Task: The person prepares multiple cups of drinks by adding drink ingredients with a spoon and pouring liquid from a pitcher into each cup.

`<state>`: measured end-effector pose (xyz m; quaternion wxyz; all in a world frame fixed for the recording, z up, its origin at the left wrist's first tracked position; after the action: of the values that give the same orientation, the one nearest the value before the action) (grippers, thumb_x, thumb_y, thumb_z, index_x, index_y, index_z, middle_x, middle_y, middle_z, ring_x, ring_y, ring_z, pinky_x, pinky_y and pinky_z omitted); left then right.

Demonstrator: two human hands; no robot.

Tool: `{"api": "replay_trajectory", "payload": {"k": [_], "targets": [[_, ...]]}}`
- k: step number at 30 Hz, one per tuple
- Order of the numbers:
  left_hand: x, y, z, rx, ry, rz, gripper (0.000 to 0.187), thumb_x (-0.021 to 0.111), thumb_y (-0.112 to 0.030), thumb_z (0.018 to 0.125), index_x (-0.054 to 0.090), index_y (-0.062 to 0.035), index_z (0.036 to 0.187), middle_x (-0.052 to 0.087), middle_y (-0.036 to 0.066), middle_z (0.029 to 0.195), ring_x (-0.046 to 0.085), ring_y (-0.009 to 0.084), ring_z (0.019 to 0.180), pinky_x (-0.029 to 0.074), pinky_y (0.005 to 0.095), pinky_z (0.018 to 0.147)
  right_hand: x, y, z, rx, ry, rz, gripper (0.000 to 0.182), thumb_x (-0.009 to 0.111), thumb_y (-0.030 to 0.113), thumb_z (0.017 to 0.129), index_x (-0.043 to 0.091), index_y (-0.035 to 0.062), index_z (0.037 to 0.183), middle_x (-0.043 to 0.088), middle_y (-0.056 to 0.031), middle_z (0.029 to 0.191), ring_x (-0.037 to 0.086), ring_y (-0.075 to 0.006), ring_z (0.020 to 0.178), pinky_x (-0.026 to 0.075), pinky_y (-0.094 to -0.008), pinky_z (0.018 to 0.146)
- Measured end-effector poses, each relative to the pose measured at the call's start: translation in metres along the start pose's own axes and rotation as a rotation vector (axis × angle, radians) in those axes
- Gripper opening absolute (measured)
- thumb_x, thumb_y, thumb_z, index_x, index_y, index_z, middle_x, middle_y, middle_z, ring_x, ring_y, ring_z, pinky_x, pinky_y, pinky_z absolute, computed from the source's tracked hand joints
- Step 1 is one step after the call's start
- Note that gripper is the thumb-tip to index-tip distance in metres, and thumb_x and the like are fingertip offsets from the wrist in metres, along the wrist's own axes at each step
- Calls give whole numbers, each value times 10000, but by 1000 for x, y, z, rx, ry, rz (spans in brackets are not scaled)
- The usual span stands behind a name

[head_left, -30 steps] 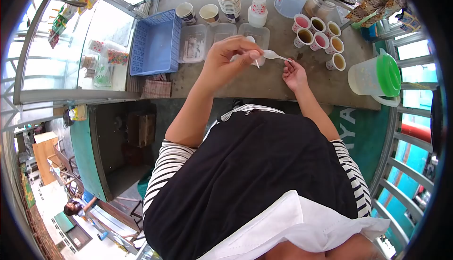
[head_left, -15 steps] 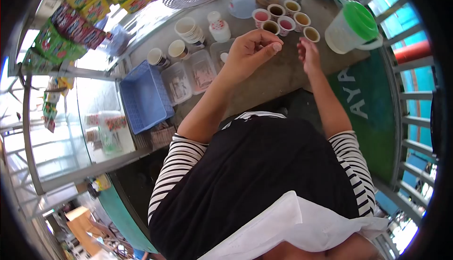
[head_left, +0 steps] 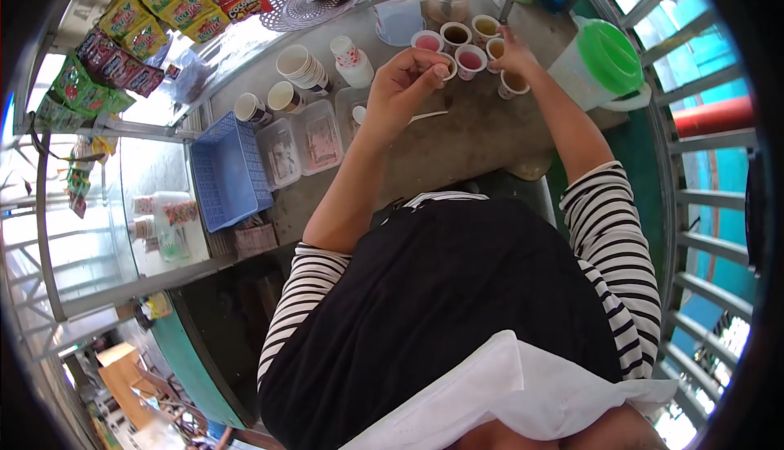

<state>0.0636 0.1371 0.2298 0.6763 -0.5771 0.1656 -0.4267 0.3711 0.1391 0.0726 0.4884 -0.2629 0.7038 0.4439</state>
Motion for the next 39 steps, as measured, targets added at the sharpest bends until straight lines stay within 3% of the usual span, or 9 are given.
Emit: {"api": "replay_trajectory", "payload": {"k": [8,14,17,19,25,28,34,37,39], "targets": [[5,23,18,38,-218,32,172,639,-175,944,637,-33,1040,650,21,923,583,86,818,447,245,738,-15,4,7,-46,12,7,843,825,284,646,380,155,1350,568,-187,1249,563,-353,1174,478,-434,968],[7,64,38,0,-282,23,160,642,-104,937,630,-7,1063,654,20,959,592,73,875,475,230,767,-51,10,12,-274,-61,96,749,815,276,622,407,146,1236,602,-194,1154,605,-365,1073,481,-449,907],[12,89,56,-32,-247,153,271,713,-166,889,631,-23,1105,646,35,1027,597,92,894,487,234,736,-92,25,-1,-394,-113,136,766,823,274,611,404,143,1238,624,-189,1091,618,-366,1038,483,-445,876],[20,101,70,-1,-241,527,517,807,-232,794,581,-55,1224,626,64,1119,612,139,922,507,259,734,-107,28,0,-500,-163,173,761,828,270,604,417,136,1230,631,-184,1061,627,-359,1010,486,-438,852],[50,115,103,83,-298,667,821,889,-296,671,459,-71,1333,618,85,1179,626,204,975,524,329,826,-164,88,-35,-585,126,212,686,824,200,654,464,148,1236,620,-121,1134,621,-269,1042,485,-375,890],[59,108,120,196,-180,346,753,869,-312,691,483,-51,1282,636,94,1158,633,206,1013,525,351,841,-178,115,-47,-720,96,220,717,820,194,653,471,153,1278,629,-91,1124,618,-233,1000,495,-359,877],[28,66,99,200,-349,481,604,807,-256,773,512,-31,1250,653,82,1102,639,155,1007,517,317,847,-181,164,-58,-837,227,215,714,836,297,658,529,131,1281,641,-82,1112,629,-213,1028,503,-355,873],[20,31,83,259,-414,581,584,789,-328,751,528,-35,1183,691,110,1022,684,230,946,526,368,825,-201,195,-76,-905,143,280,504,784,270,704,615,86,1142,663,-82,1045,649,-222,962,505,-369,834],[12,20,73,223,-426,550,588,795,-336,743,531,-37,1176,693,109,1018,685,234,941,526,368,822,-201,212,-77,-912,274,108,867,810,561,646,573,60,1313,590,-207,1286,594,-333,1142,446,-408,1006]]}}
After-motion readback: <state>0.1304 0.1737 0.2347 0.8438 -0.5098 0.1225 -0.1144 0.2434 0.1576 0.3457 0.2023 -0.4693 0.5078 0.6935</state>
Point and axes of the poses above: each hand's wrist, its own z-axis towards the middle knuckle, its own x-axis out of the palm, y = z × x, the point moved 7 cm from there along z, towards the middle knuckle
